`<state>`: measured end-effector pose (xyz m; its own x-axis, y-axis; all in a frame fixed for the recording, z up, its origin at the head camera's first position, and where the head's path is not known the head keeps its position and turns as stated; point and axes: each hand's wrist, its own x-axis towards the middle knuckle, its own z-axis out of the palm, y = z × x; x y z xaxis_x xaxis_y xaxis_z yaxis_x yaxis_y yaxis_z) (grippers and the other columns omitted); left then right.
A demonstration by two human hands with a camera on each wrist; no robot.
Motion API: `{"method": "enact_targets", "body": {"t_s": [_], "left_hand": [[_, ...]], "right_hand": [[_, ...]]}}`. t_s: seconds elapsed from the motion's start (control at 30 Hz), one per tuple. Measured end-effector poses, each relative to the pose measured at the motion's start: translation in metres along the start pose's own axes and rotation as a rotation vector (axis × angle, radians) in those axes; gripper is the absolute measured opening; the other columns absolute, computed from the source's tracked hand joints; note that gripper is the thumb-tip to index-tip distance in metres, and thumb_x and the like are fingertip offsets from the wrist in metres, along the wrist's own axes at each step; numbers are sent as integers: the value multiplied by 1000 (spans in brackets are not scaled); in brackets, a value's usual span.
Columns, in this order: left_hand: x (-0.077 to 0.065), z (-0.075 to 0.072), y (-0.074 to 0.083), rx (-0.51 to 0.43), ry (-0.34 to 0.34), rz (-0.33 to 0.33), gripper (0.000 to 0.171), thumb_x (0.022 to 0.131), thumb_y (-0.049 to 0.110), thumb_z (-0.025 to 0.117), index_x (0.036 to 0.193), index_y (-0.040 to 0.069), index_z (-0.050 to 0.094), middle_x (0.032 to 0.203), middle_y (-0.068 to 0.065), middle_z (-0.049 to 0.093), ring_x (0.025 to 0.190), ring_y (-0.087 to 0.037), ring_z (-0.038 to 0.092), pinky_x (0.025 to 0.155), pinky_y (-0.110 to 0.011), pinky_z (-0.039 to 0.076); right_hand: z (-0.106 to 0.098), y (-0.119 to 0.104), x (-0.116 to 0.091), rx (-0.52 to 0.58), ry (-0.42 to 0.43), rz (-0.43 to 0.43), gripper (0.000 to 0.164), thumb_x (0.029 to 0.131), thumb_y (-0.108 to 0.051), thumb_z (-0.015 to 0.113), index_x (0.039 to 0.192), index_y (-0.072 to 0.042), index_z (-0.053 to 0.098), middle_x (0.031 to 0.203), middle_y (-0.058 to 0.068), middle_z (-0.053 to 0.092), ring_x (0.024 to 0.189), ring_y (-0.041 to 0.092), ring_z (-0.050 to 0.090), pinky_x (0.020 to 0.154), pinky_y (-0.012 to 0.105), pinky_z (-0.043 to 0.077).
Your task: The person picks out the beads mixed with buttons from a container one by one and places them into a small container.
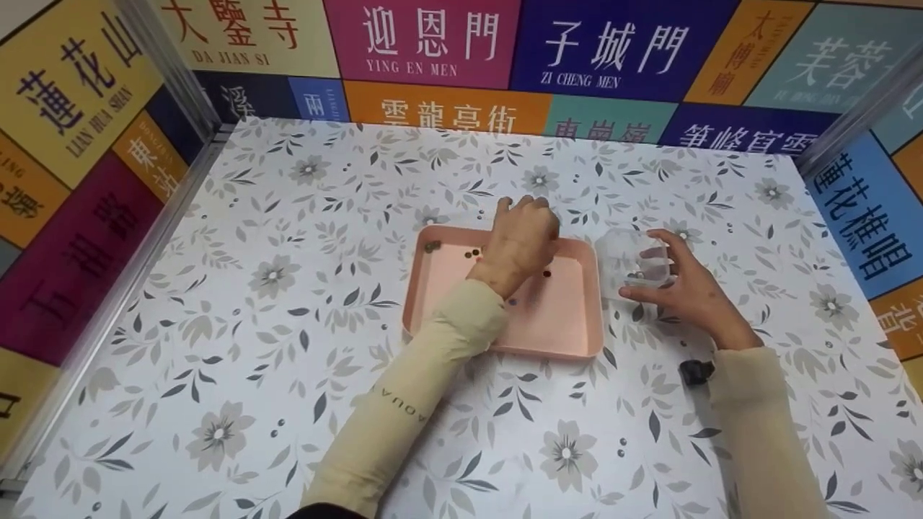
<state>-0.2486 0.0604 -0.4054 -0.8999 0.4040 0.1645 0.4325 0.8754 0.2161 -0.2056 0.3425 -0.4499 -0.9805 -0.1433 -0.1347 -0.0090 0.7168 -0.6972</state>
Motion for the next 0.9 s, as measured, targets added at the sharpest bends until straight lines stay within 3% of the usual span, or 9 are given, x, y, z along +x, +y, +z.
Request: {"method": "enact_targets", "body": {"t_s": [0.17,0.37,0.5,0.6,0.73,0.9], "left_hand": [[3,2,10,-109,29,57,19,97,30,73,108,19,83,112,3,73,114,-18,67,101,-42,45],[6,8,17,-198,57,113,19,98,30,71,108,18,82,112,3,73,110,-17,71,96,-38,51],[6,13,23,-230,69,154,19,99,31,71,108,18,82,109,2,73,104,-18,73,92,-34,56],[6,16,27,-241,53,174,19,100,30,70,109,18,82,111,1,73,103,-16,73,91,-30,57],[8,18,31,-255,14,181,20,101,31,69,112,19,81,115,2,72,103,-15,73,90,-29,57],[11,20,34,-248,-33,181,23,102,34,67,116,21,80,117,2,70,104,-15,71,92,-29,56]], "right_hand": [[-1,0,0,-1,-3,9,108,82,-47,87,163,-29,19,154,21,46,131,44,54,91,43,51],[-2,1,0,10,-11,19,109,83,-45,87,164,-29,17,154,21,45,133,44,53,95,46,50],[-1,3,1,17,-14,18,109,83,-42,88,164,-28,16,154,22,45,133,45,53,88,32,51],[-1,5,1,30,-11,6,108,83,-39,88,164,-27,18,153,22,46,132,44,54,83,24,49],[-1,3,-1,34,-8,-3,107,83,-41,88,164,-27,19,152,21,47,131,44,54,84,26,49],[-2,1,0,33,-3,-8,107,82,-42,88,164,-26,19,152,20,48,130,41,55,81,19,48]]}}
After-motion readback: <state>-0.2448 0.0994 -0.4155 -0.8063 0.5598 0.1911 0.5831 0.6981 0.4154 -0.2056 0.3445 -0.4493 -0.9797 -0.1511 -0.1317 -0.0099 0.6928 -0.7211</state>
